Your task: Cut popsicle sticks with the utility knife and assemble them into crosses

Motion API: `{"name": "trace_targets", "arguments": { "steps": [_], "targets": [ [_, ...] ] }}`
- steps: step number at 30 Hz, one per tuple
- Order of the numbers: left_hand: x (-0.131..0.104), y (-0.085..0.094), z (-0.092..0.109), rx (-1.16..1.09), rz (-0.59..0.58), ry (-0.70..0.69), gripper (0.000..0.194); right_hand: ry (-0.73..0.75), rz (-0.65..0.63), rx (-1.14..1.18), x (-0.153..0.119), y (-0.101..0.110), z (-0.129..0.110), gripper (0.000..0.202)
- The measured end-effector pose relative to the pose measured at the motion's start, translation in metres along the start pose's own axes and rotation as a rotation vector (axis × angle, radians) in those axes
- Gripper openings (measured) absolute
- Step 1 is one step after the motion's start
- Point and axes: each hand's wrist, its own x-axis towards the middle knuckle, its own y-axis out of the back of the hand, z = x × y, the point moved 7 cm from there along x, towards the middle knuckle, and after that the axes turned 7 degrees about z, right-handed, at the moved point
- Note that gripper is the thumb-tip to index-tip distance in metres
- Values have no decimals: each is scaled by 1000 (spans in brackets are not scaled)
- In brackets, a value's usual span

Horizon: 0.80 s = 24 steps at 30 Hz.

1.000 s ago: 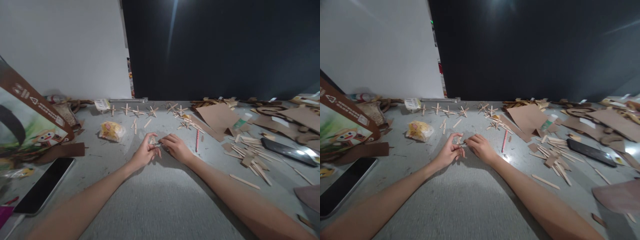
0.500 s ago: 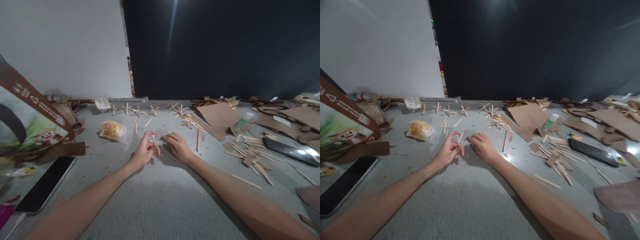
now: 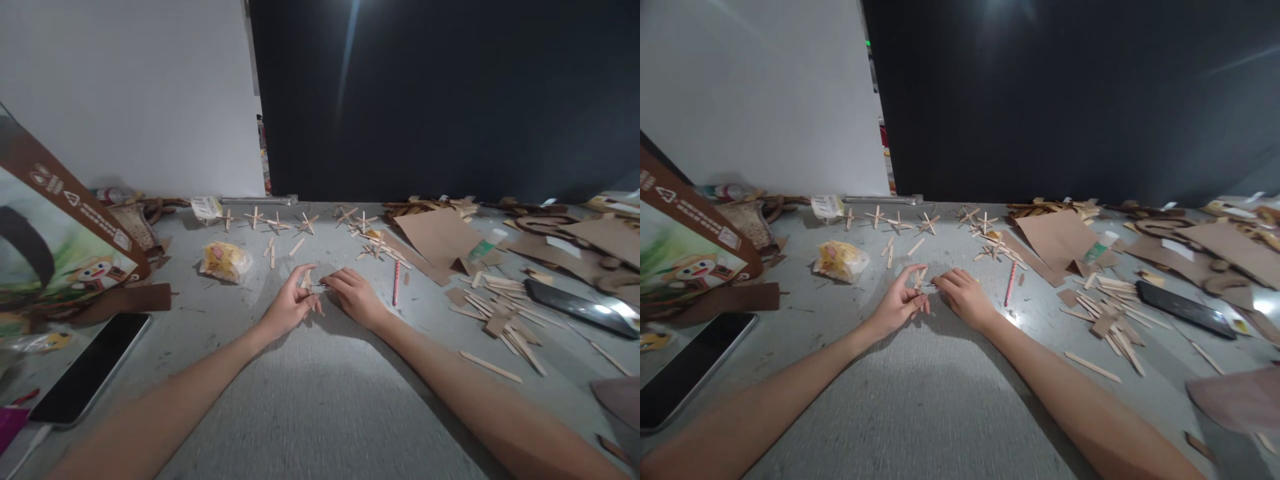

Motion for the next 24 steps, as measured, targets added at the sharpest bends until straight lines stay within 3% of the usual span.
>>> {"name": "trace_targets", "arguments": {
  "steps": [24],
  "targets": [
    [-1,0,0,88,14,-1,79,44,-52,-25,0,-2,-3,31]
  ]
}}
